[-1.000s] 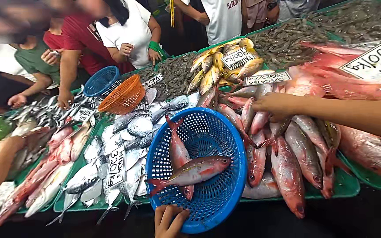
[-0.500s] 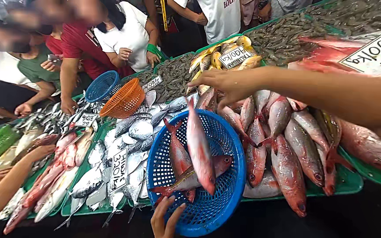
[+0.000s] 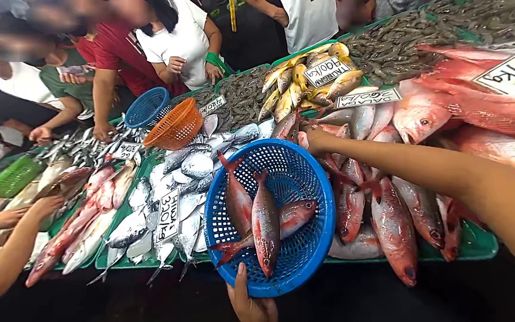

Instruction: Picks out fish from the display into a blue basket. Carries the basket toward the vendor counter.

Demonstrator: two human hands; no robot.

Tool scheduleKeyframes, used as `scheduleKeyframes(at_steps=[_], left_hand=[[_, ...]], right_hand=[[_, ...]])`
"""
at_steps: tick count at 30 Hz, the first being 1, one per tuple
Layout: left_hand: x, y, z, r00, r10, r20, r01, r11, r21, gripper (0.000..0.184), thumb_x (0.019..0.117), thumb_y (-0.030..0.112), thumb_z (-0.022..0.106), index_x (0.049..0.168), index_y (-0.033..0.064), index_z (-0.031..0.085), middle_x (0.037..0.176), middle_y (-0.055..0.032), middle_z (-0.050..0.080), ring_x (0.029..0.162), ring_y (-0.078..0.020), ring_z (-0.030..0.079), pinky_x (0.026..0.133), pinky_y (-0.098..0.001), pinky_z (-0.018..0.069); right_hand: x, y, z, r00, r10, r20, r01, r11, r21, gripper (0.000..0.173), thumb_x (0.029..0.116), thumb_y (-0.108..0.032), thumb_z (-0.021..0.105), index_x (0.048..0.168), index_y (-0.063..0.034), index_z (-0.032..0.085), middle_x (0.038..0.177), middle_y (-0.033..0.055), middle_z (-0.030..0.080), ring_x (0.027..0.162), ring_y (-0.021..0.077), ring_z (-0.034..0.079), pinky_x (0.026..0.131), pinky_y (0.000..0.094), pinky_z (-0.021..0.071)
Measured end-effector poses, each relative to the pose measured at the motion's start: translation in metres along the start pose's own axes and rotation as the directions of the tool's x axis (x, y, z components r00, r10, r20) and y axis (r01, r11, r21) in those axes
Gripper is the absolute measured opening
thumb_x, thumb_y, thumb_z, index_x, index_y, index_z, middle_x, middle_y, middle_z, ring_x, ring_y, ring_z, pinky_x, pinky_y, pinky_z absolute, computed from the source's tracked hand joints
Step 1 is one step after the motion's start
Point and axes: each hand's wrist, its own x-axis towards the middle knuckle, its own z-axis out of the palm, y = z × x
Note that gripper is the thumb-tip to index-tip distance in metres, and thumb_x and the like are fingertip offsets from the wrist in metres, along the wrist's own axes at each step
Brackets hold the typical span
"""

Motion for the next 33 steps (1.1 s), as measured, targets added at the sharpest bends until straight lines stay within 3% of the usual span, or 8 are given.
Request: scheduleKeyframes(at_steps=[2, 6, 9, 12, 16, 23, 28, 33], left_hand=[[-0.004, 0.006, 0.0, 0.993, -0.111, 0.03, 0.112, 0.993, -0.025, 0.03, 0.1006, 0.009, 0.034, 0.129, 0.0071, 0.041, 0.096, 0.0005, 0.071, 0.086, -0.0062, 0.073, 0.077, -0.0271, 0.0633], [-0.003, 0.009, -0.003, 0.984, -0.174, 0.036, 0.173, 0.985, 0.019, 0.035, 0.102, 0.01, 0.035, 0.137, 0.0076, 0.035, 0.103, -0.0005, 0.067, 0.09, -0.0051, 0.071, 0.078, -0.0257, 0.0621], [-0.003, 0.011, -0.006, 0.983, -0.176, 0.052, 0.174, 0.984, 0.046, 0.037, 0.1019, 0.009, 0.033, 0.139, 0.0069, 0.032, 0.104, 0.0012, 0.067, 0.09, -0.0024, 0.071, 0.079, -0.0239, 0.0615], [-0.003, 0.01, -0.005, 0.986, -0.156, 0.057, 0.154, 0.987, 0.04, 0.035, 0.0999, 0.007, 0.033, 0.134, 0.0075, 0.035, 0.099, 0.0042, 0.068, 0.087, -0.0003, 0.071, 0.078, -0.0225, 0.0616], [0.001, 0.011, -0.008, 0.982, -0.16, 0.103, 0.158, 0.987, 0.025, 0.029, 0.1028, 0.009, 0.031, 0.131, 0.0098, 0.037, 0.097, 0.0059, 0.069, 0.088, -0.0004, 0.071, 0.079, -0.0228, 0.0616], [0.008, 0.02, -0.02, 0.946, -0.258, 0.195, 0.241, 0.965, 0.108, 0.024, 0.1069, 0.013, 0.028, 0.128, 0.0083, 0.04, 0.098, 0.0044, 0.071, 0.09, -0.0024, 0.071, 0.082, -0.0237, 0.0611], [0.004, 0.026, -0.016, 0.941, -0.293, 0.171, 0.267, 0.95, 0.162, 0.023, 0.1076, 0.015, 0.028, 0.123, 0.0101, 0.045, 0.097, 0.0062, 0.072, 0.09, -0.0012, 0.071, 0.082, -0.0231, 0.061], [0.005, 0.027, -0.014, 0.939, -0.306, 0.16, 0.281, 0.946, 0.159, 0.024, 0.1075, 0.015, 0.029, 0.123, 0.0092, 0.046, 0.099, 0.0042, 0.072, 0.091, -0.0031, 0.072, 0.082, -0.0243, 0.0614]], right_hand=[[-0.003, -0.001, 0.0, 1.0, 0.002, -0.008, -0.003, 0.999, -0.043, 0.076, 0.0838, -0.03, 0.084, 0.13, 0.0194, 0.05, 0.142, 0.0415, 0.042, 0.126, 0.0541, 0.052, 0.098, 0.0663, 0.0463], [-0.008, 0.007, -0.021, 0.999, -0.033, -0.041, 0.032, 0.999, -0.034, 0.082, 0.0801, -0.026, 0.087, 0.144, 0.0087, 0.047, 0.154, 0.0407, 0.026, 0.131, 0.0568, 0.045, 0.101, 0.0678, 0.0435], [-0.03, -0.002, -0.067, 0.959, -0.264, -0.105, 0.257, 0.963, -0.08, 0.062, 0.0834, -0.023, 0.084, 0.128, 0.0113, 0.059, 0.135, 0.0387, 0.048, 0.125, 0.0526, 0.051, 0.101, 0.0663, 0.0426], [-0.075, -0.033, -0.116, 0.744, -0.662, -0.092, 0.654, 0.749, -0.108, 0.043, 0.0803, -0.009, 0.085, 0.118, 0.0035, 0.068, 0.113, 0.0237, 0.064, 0.105, 0.0375, 0.062, 0.091, 0.056, 0.0495], [-0.08, -0.058, -0.148, 0.438, -0.873, -0.213, 0.889, 0.456, -0.042, 0.057, 0.0841, -0.008, 0.081, 0.137, 0.0003, 0.059, 0.128, 0.0229, 0.06, 0.11, 0.0309, 0.062, 0.092, 0.0428, 0.0534], [0.008, 0.084, -0.058, 0.847, -0.5, 0.181, 0.528, 0.748, -0.403, 0.04, 0.0808, 0.004, 0.078, 0.12, 0.005, 0.069, 0.123, 0.0286, 0.064, 0.12, 0.049, 0.058, 0.102, 0.0676, 0.0421], [-0.011, 0.102, -0.049, 0.882, -0.442, 0.166, 0.466, 0.761, -0.451, 0.069, 0.0769, 0.005, 0.079, 0.142, -0.0062, 0.059, 0.144, 0.0232, 0.056, 0.137, 0.049, 0.046, 0.105, 0.0758, 0.0327], [-0.025, 0.088, -0.066, 0.866, -0.429, 0.257, 0.497, 0.684, -0.534, 0.033, 0.0816, 0.001, 0.077, 0.114, -0.0003, 0.073, 0.124, 0.0221, 0.064, 0.117, 0.0449, 0.059, 0.095, 0.0663, 0.0455]])
